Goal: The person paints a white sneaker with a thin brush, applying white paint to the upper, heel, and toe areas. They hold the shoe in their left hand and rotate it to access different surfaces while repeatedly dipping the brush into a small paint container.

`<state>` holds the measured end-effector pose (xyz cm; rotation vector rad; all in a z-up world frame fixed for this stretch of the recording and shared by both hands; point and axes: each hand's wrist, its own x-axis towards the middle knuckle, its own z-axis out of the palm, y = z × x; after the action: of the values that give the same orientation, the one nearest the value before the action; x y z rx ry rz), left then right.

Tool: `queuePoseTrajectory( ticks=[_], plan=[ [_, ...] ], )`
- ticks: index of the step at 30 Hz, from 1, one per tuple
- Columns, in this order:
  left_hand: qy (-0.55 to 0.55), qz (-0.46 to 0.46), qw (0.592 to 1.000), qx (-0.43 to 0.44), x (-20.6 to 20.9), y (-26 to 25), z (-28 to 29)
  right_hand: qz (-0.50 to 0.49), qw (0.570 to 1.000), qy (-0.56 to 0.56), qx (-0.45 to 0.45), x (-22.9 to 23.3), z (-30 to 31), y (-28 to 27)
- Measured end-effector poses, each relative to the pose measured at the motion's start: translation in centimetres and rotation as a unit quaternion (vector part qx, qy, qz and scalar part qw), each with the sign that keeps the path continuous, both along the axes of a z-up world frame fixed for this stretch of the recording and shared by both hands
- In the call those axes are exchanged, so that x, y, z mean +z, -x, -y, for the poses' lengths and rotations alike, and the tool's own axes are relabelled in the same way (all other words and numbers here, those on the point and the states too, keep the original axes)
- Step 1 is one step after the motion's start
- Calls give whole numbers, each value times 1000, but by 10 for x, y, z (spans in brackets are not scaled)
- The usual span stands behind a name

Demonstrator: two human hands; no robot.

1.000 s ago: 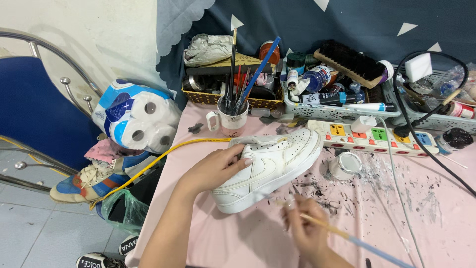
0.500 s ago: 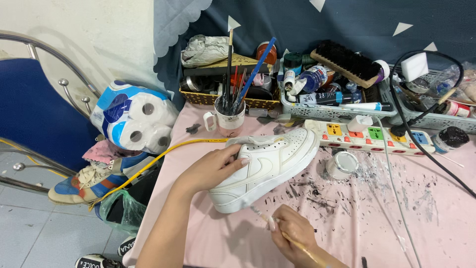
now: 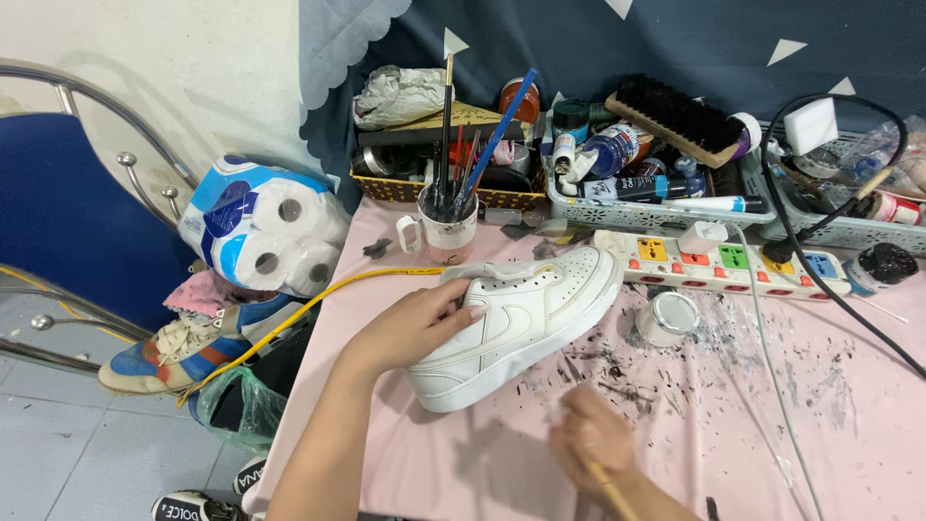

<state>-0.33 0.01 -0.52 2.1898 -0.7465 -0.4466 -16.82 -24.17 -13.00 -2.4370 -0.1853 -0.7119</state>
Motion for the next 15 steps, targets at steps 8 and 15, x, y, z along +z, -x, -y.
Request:
queuePoseTrajectory(
  ticks=[8, 15],
  plan=[
    [44, 19, 999, -20, -1, 0, -1, 31, 895, -366, 255, -8, -39, -4],
    [10, 5, 1000, -5, 2, 2, 0, -4, 964, -262, -34, 0, 9, 2]
  ],
)
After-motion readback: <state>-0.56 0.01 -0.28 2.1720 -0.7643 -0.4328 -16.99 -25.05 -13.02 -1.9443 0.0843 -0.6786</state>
